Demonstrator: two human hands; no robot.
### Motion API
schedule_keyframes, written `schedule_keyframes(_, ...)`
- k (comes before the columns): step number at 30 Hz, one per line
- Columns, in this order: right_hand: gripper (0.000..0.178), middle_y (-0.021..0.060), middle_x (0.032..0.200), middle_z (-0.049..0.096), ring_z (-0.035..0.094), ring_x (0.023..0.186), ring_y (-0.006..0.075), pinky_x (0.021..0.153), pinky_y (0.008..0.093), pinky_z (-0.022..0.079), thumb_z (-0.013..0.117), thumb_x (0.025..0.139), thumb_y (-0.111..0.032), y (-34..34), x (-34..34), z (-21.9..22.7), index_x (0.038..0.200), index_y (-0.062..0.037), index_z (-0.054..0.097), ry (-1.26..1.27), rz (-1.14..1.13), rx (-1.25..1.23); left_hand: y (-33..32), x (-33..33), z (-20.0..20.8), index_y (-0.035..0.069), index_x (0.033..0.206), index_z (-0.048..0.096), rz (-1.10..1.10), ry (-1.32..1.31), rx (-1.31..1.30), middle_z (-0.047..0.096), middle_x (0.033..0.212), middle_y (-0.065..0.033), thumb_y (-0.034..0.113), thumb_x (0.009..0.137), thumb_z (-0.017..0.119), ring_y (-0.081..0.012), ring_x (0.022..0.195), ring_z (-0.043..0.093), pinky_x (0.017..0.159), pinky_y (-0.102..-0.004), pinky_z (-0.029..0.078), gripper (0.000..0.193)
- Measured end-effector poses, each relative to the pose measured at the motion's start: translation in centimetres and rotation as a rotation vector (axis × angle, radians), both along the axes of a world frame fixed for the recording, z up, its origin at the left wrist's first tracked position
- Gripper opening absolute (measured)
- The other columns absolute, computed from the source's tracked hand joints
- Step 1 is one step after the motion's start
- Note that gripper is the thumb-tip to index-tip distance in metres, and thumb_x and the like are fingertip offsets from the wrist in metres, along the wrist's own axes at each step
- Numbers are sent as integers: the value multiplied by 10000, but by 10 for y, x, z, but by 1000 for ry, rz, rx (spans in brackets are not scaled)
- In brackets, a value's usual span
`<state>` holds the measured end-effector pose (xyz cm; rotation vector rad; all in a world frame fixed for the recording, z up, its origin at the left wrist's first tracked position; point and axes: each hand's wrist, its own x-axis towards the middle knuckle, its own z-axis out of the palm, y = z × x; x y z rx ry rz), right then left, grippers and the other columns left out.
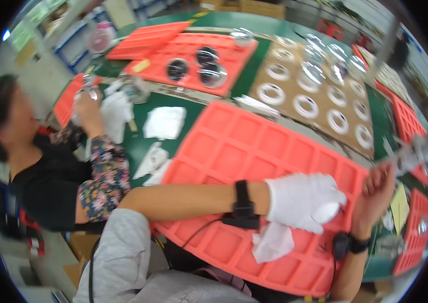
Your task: The person uses a wooden stick to scrape the surface of a small electronic device, wipes it with a cloth, and then sets it back onto a pink foam tray.
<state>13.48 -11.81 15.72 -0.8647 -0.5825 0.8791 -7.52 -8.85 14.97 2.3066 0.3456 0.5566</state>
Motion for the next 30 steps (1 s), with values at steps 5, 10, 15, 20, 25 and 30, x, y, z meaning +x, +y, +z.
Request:
schedule_keyframes(5,357,-48,622,280,245,544,83,494,256,221,397,1089,-322,34,36,-32,802,-112,421,97,400,170,30,50,-48,126,1124,621,89,-195,85,587,1113,-105,116,643,840,-322,1074,582,903,-426,519,529)
schedule_keyframes(10,441,-38,593,270,209,554,99,499,266,201,366,1090,-384,33,68,-40,757,-98,408,34,445,410,38,87,-69,125,1166,585,168,-144,-95,566,1128,-113,46,615,856,-314,1088,579,922,-405,500,620)
schedule_keyframes(15,503,-35,576,277,209,549,103,494,265,199,326,1090,-443,35,80,-53,747,-91,431,270,715,435,40,106,-85,99,1161,545,166,-160,-342,537,1097,-90,64,673,814,-275,1020,567,891,-388,508,559)
schedule_keyframes(20,537,-37,550,260,210,532,103,467,270,189,294,1092,-465,44,93,-73,749,-82,448,316,806,385,38,129,-89,90,1172,539,177,-88,-553,545,1119,-98,77,678,835,-237,1012,585,884,-365,511,577)
schedule_keyframes(25,544,-60,529,184,166,483,90,449,268,146,338,1070,-481,50,98,-87,709,-92,459,413,744,281,41,144,-88,65,1200,534,249,70,-685,566,1196,-93,108,655,871,-207,1069,590,916,-358,506,642)
schedule_keyframes(30,565,-64,519,217,182,467,80,439,271,143,368,1065,-479,54,104,-94,660,-92,448,526,702,242,45,146,-95,54,1224,521,222,95,-537,574,1226,-89,139,635,899,-203,1084,592,949,-363,497,705)
